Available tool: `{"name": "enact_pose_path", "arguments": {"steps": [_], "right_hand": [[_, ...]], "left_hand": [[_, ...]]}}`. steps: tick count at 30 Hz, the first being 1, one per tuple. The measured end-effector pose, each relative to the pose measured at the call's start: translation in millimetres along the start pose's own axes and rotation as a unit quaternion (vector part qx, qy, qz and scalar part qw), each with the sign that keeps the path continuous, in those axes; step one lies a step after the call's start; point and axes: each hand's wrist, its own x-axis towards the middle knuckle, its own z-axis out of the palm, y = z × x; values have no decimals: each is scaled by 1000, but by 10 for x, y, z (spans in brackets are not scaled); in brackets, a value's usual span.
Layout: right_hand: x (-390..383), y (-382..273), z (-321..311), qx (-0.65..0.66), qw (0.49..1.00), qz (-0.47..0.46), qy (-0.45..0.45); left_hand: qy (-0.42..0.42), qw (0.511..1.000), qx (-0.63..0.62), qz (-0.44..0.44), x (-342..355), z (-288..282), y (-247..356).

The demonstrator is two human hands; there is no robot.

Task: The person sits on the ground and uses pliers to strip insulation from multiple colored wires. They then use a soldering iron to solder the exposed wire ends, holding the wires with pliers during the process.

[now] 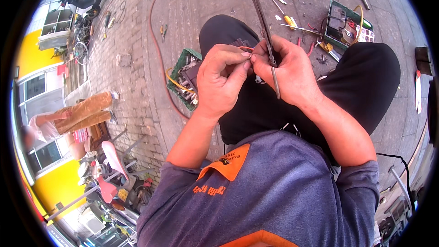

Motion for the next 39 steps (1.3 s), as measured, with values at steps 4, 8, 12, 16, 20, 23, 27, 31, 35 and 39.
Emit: {"name": "enact_pose_path", "arguments": {"steps": [4, 8, 12, 16, 20, 23, 27, 31, 35, 39], "right_hand": [[4, 16, -2, 42, 999, 0, -7], [-1, -13, -16, 55, 998, 23, -20], [9, 14, -28, 51, 998, 23, -23], [10, 8, -9, 47, 998, 23, -21], [40, 99, 31, 63, 998, -6, -21], [58, 115, 61, 59, 998, -7, -15], [2, 19, 106, 36, 999, -1, -21], [-8, 7, 109, 40, 999, 10, -18], [32, 87, 109, 61, 996, -61, 22], [47, -22, 4, 12, 992, -113, 54]], "left_hand": [[8, 996, 76, 47, -29, 5, -49], [13, 993, 101, 65, -17, 5, -66], [-5, 990, 123, 68, -20, -17, -50], [0, 991, 116, 64, -44, -20, -63], [-8, 995, 93, 43, -65, -28, -81], [13, 999, 28, 4, -48, 4, -49], [13, 999, -52, -9, -28, -25, -54], [32, 990, -121, -62, -16, -24, 20], [39, 984, -124, -123, -13, -36, 87], [67, 982, -107, -140, 6, -18, 111]]}}
